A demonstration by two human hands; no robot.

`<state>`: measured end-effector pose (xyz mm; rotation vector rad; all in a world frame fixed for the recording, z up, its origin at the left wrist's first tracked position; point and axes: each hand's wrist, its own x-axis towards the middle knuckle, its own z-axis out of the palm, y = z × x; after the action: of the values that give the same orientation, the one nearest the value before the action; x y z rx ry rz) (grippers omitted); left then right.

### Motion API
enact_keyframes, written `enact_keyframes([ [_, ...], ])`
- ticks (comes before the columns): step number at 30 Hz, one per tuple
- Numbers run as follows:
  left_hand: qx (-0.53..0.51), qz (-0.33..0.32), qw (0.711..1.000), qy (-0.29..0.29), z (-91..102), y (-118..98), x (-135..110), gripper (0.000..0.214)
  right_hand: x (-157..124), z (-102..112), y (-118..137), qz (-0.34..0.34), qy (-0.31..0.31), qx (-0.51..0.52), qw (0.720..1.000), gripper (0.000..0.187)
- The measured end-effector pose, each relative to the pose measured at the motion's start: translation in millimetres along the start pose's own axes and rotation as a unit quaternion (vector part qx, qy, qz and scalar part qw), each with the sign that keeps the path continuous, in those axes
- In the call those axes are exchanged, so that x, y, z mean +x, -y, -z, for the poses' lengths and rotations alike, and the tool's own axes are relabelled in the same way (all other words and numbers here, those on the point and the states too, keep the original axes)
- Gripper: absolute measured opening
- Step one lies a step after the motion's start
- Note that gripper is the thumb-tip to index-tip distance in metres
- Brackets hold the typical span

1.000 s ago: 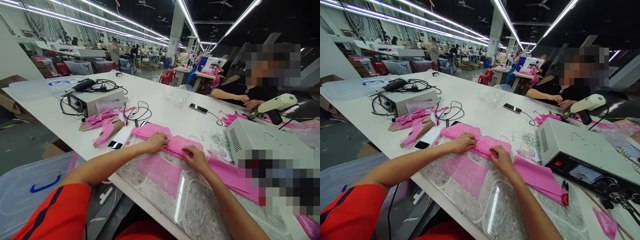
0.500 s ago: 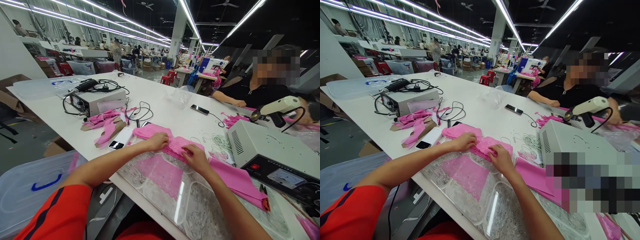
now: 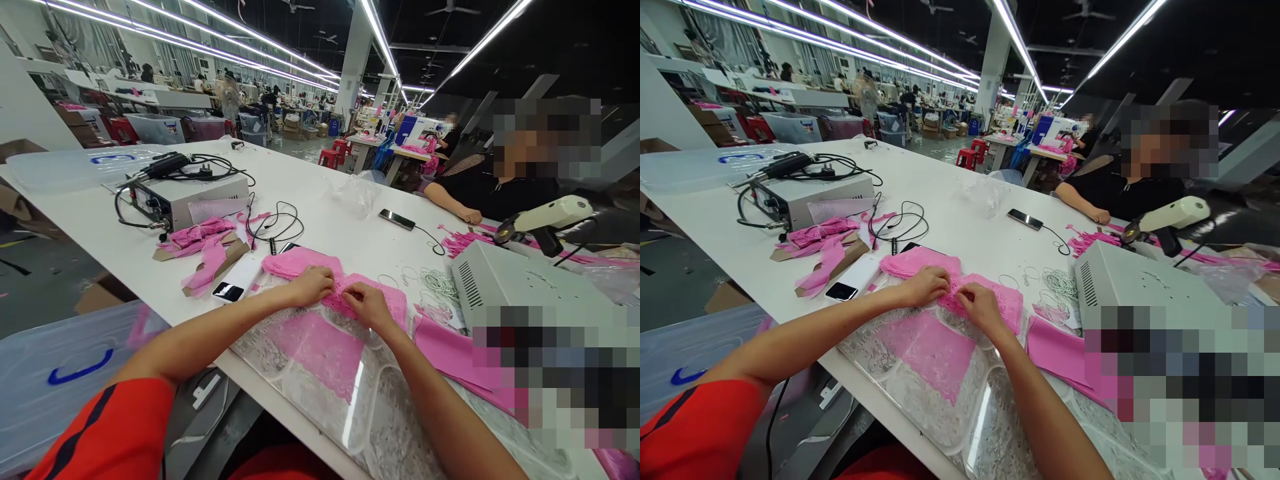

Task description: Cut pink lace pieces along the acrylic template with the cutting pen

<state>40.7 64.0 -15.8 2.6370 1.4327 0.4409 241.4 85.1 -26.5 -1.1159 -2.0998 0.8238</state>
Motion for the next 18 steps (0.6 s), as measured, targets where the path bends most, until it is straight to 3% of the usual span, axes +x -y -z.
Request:
enact_keyframes([
  [8, 0.017, 0.028, 0.998, -0.051, 0.5, -14.6, -2.0, 0.015, 3.0, 8.6, 13.4, -0.035, -0.027, 0.094, 0.995, 0.023],
  [12, 0.03, 0.054, 0.995, -0.074, -1.4, -23.4, 2.9, 0.009, 3.6, 20.6, 17.7, -0.038, -0.072, 0.14, 0.987, 0.026],
  [18, 0.034, 0.099, 0.988, -0.117, -7.2, -65.0, 11.3, 0.034, 0.6, 43.3, 23.2, -0.052, -0.178, 0.183, 0.965, 0.03],
])
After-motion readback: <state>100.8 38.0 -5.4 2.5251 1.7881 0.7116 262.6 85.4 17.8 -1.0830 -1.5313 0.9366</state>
